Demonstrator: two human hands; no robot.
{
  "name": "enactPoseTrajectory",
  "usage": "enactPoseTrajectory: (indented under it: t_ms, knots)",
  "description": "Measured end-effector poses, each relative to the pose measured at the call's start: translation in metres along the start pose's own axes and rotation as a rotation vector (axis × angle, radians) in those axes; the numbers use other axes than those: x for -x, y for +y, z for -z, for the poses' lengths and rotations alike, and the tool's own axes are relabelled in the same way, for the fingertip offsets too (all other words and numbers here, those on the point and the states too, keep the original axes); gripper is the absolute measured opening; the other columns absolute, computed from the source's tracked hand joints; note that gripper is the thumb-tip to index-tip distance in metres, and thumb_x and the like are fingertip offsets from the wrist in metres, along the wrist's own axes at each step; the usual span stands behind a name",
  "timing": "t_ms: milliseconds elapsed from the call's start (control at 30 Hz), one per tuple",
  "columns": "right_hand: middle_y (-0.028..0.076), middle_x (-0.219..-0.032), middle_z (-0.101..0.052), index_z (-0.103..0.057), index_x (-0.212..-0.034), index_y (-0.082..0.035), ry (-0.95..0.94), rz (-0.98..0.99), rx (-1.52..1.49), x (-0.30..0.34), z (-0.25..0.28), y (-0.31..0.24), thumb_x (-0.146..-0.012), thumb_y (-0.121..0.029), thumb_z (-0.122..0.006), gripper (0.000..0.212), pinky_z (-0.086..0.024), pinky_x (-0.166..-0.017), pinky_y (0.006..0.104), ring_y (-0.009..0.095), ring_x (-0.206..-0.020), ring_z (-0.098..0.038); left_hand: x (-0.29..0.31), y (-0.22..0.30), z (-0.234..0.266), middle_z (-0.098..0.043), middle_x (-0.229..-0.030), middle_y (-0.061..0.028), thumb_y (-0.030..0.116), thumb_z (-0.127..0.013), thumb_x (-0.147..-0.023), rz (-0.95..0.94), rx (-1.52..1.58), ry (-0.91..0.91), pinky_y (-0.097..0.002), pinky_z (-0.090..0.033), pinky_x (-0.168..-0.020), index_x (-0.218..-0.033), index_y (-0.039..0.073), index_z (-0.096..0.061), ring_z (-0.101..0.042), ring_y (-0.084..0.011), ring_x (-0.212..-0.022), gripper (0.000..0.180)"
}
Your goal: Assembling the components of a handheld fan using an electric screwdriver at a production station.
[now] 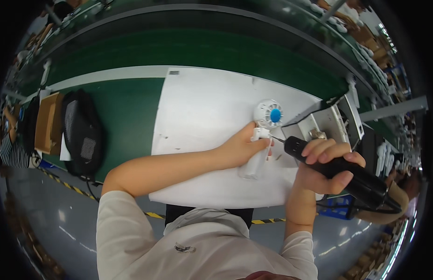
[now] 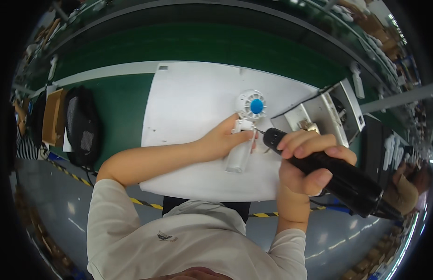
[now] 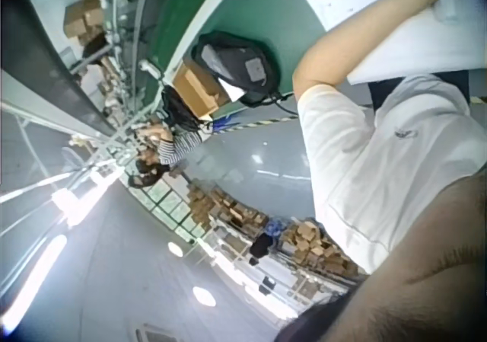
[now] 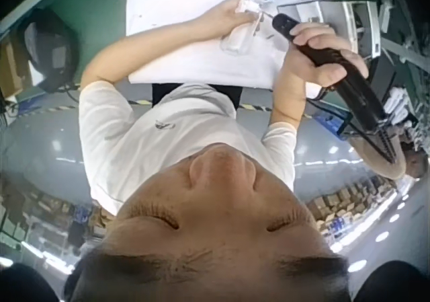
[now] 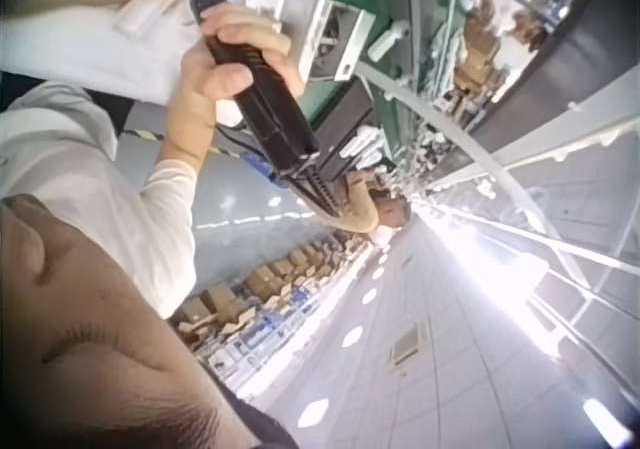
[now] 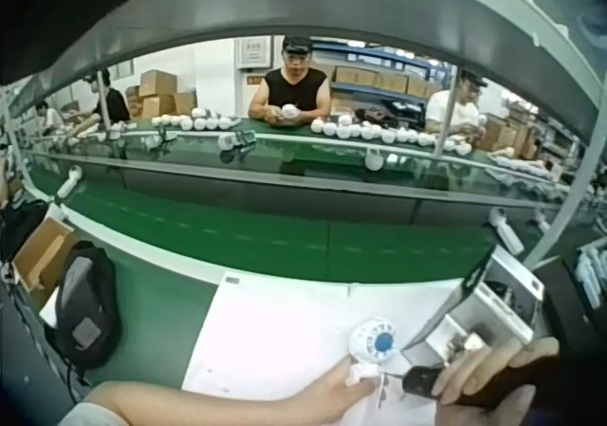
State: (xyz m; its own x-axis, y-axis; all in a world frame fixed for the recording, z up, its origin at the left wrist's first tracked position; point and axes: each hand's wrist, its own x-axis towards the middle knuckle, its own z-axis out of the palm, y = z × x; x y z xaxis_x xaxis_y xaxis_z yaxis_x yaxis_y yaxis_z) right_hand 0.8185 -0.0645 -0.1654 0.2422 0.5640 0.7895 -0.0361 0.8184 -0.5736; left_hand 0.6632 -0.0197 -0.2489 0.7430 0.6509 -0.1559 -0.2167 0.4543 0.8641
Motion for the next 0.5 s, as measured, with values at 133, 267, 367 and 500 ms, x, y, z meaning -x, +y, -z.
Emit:
enactPoseTrajectory:
  t_ms: [133,267,367,500]
  knots:
    - [0.007,-0.069,-0.050,-0.042,-0.108,-0.013,0.005,0.015,0.007,-0.0013,0.0011,-0.0016,-0.095,-0.040,-0.048,0.030,-0.045,-0.044,0.0294,0.016,-0.048,-0.048,-0.0007,0.0072,-0.0067,-0.060,-0.106,-0.0092,0.011,-0.051,-0.095,0.027,-0.011,-0.012,-0.0277,-0.051,-0.078,-0.127,0.004,-0.037,-0.061,-0.0148,-0.087,0.036]
    - [0.007,-0.068,-0.050,-0.042,-0.107,-0.013,0.000,0.013,0.004,-0.0011,0.0020,-0.0002,-0.095,-0.039,-0.047,0.029,-0.044,-0.043,0.0292,0.016,-0.048,-0.048,-0.0010,0.0072,-0.0080,-0.060,-0.107,-0.0092,0.012,-0.051,-0.095,0.030,-0.029,-0.003,-0.0274,-0.051,-0.078,-0.126,0.004,-0.038,-0.061,-0.0145,-0.087,0.034]
    - [0.007,-0.068,-0.050,-0.035,-0.107,-0.012,-0.004,-0.025,-0.015,-0.0003,0.0024,0.0010,-0.094,-0.037,-0.054,0.033,-0.047,-0.044,0.0291,0.017,-0.048,-0.050,-0.0001,0.0062,-0.0084,-0.059,-0.106,-0.0083,0.012,-0.050,-0.095,0.012,-0.025,-0.017,-0.0280,-0.050,-0.078,-0.128,0.004,-0.036,-0.061,-0.0140,-0.087,0.037]
    - [0.007,-0.067,-0.050,-0.034,-0.106,-0.011,0.012,0.003,-0.032,0.0013,-0.0002,0.0064,-0.094,-0.036,-0.055,0.034,-0.047,-0.044,0.0279,0.016,-0.047,-0.050,0.0021,0.0066,-0.0091,-0.060,-0.104,-0.0081,0.012,-0.051,-0.095,0.007,-0.102,0.001,-0.0273,-0.051,-0.077,-0.128,0.003,-0.036,-0.061,-0.0135,-0.086,0.037]
